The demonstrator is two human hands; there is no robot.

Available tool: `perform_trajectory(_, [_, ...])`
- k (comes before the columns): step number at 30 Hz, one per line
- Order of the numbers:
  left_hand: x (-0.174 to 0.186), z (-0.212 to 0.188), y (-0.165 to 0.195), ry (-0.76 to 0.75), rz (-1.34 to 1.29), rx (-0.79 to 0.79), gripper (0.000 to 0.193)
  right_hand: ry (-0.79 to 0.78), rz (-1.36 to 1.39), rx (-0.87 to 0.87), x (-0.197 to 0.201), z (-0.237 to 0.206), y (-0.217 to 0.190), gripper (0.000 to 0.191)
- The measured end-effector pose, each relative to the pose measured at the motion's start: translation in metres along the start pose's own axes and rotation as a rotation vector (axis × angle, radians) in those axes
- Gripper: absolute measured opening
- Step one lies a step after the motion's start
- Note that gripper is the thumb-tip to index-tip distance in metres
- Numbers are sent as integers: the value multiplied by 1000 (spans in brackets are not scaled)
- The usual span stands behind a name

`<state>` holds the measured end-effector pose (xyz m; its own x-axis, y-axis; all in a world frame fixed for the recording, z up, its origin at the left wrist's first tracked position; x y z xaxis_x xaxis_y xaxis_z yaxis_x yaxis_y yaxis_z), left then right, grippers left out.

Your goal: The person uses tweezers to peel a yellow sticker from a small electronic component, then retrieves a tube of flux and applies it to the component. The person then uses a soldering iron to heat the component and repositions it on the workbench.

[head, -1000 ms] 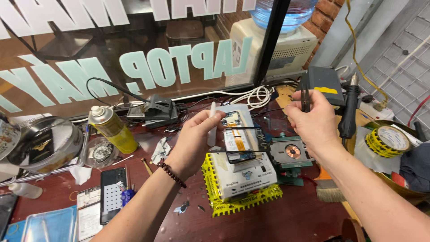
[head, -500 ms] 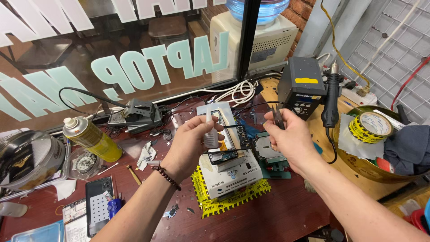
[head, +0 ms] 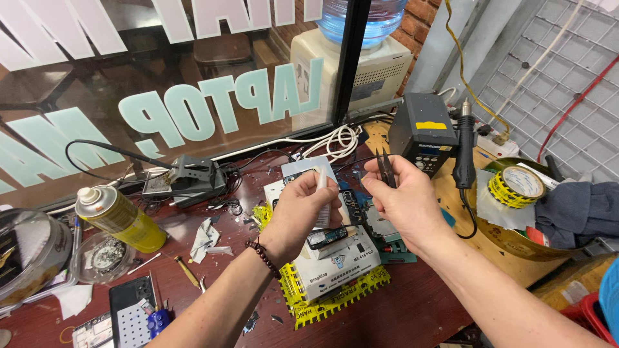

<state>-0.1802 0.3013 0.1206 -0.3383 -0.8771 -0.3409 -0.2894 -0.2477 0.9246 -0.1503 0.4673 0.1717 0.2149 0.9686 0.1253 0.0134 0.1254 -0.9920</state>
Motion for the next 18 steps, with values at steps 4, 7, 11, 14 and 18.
perform_trajectory(4, [-18,12,1,-17,50,-38,24,0,-75,101,9,3,-12,19])
perform_trajectory(7, [-33,28,-3,4,41,-9,22,-16,-195,187,16,13,-16,18])
perform_trajectory(11, [-54,51,-4,14,-21,-2,20,-71,-302,370,29,33,-28,18])
perform_trajectory(14, [-75,72,-7,-40,-171,2,22,-95,-357,256,52,50,-18,21])
perform_trajectory(18, [-100,107,-13,-4,-141,-13,20,-131,-465,571,80,72,-42,20])
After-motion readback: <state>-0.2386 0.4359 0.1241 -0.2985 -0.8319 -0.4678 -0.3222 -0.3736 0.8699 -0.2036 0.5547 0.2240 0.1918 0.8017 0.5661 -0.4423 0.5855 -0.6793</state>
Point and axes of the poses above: each hand's wrist, its own z-axis towards the middle knuckle, its own x-axis out of the back of the hand, y = z × x, the point moved 8 cm from there along z, towards the middle knuckle, and after that the axes turned 3 degrees about x, right-handed, at the moved point
